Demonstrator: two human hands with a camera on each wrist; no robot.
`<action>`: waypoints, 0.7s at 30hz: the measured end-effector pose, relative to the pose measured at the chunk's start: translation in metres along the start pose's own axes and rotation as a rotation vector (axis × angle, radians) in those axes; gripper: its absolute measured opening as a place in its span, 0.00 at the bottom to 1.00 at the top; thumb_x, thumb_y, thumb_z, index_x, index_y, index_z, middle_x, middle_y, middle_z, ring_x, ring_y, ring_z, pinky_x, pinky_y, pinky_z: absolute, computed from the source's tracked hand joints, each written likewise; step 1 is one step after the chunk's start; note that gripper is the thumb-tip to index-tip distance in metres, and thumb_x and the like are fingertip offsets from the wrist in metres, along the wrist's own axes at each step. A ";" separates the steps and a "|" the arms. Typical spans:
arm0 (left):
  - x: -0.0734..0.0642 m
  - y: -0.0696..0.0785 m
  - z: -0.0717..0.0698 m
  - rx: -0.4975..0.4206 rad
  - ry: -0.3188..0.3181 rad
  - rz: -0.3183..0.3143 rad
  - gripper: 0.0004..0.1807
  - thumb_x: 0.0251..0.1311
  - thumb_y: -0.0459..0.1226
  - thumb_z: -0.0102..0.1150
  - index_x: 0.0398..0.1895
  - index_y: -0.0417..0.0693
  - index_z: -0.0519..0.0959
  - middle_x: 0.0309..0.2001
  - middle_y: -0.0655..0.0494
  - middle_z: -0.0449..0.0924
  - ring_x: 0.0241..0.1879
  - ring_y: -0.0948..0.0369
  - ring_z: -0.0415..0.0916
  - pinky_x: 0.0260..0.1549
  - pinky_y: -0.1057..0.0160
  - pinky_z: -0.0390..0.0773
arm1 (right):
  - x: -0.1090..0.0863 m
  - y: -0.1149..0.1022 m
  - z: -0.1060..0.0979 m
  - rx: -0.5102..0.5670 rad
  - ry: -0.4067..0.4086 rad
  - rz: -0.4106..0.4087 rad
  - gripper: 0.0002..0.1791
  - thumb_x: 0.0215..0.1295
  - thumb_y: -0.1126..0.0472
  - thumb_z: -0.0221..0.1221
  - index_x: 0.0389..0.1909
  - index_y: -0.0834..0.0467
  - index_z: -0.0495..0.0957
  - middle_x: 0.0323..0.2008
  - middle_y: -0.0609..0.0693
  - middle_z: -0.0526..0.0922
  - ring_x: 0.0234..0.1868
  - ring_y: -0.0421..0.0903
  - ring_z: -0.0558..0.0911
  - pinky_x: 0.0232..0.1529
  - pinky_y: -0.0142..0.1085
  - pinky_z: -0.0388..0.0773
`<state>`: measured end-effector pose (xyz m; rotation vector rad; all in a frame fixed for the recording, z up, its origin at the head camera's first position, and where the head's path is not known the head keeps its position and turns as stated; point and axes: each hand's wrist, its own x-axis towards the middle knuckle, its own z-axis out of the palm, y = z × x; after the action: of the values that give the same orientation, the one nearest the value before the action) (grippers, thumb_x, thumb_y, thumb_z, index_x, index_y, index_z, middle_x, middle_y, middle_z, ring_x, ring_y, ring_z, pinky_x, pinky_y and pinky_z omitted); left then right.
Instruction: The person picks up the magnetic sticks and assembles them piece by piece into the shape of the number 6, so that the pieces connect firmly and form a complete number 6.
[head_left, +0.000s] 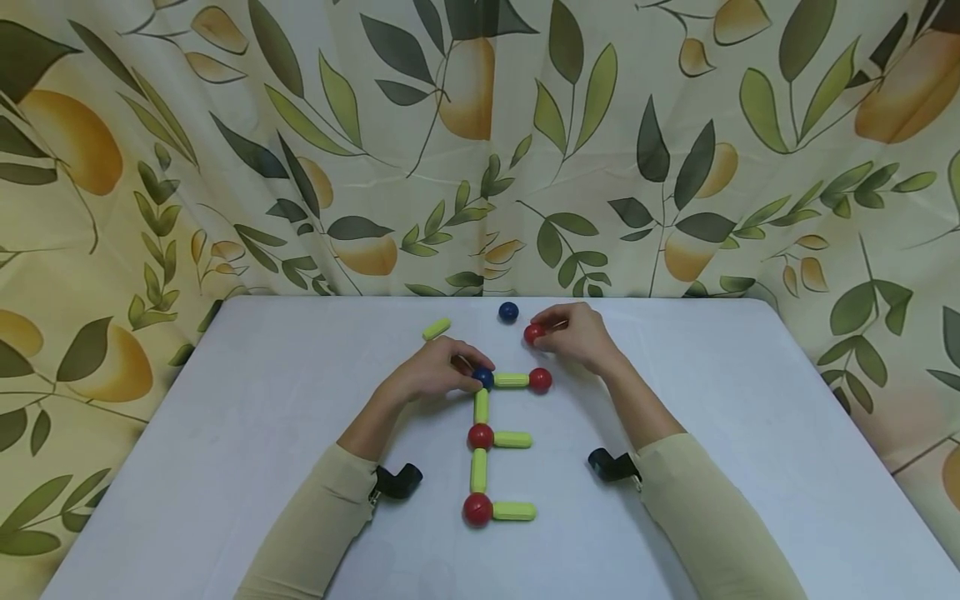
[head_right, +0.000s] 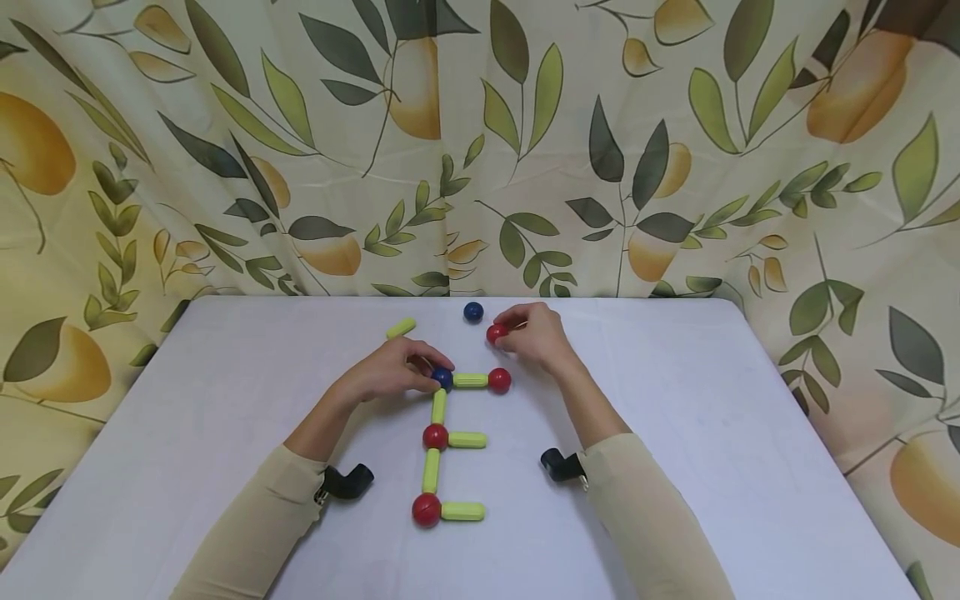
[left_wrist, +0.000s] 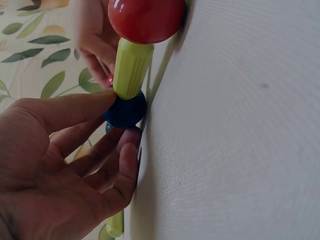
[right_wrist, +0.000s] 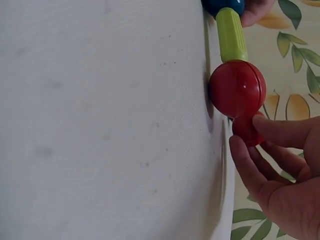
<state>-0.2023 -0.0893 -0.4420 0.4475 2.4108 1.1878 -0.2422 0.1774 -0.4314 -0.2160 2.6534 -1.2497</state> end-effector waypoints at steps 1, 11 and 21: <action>0.000 0.000 0.000 0.000 -0.001 0.001 0.14 0.63 0.34 0.72 0.52 0.54 0.89 0.49 0.57 0.86 0.47 0.58 0.79 0.49 0.63 0.79 | -0.002 0.000 -0.001 0.003 0.001 0.002 0.20 0.66 0.62 0.67 0.58 0.60 0.84 0.55 0.61 0.84 0.54 0.56 0.80 0.49 0.37 0.78; 0.000 0.000 0.000 -0.007 -0.001 0.000 0.14 0.62 0.34 0.72 0.51 0.54 0.89 0.49 0.57 0.86 0.47 0.58 0.79 0.50 0.62 0.79 | -0.019 0.000 -0.007 0.003 0.021 -0.014 0.19 0.66 0.62 0.67 0.57 0.58 0.85 0.53 0.59 0.86 0.52 0.55 0.82 0.49 0.37 0.78; -0.001 0.001 0.000 0.001 -0.001 -0.008 0.15 0.63 0.35 0.71 0.52 0.54 0.89 0.50 0.57 0.86 0.48 0.58 0.78 0.50 0.61 0.79 | -0.036 -0.007 -0.013 0.016 0.011 -0.030 0.19 0.65 0.63 0.69 0.57 0.58 0.85 0.52 0.58 0.87 0.53 0.55 0.82 0.50 0.38 0.76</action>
<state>-0.2016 -0.0888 -0.4410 0.4385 2.4099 1.1826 -0.2099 0.1905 -0.4140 -0.2476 2.6579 -1.2841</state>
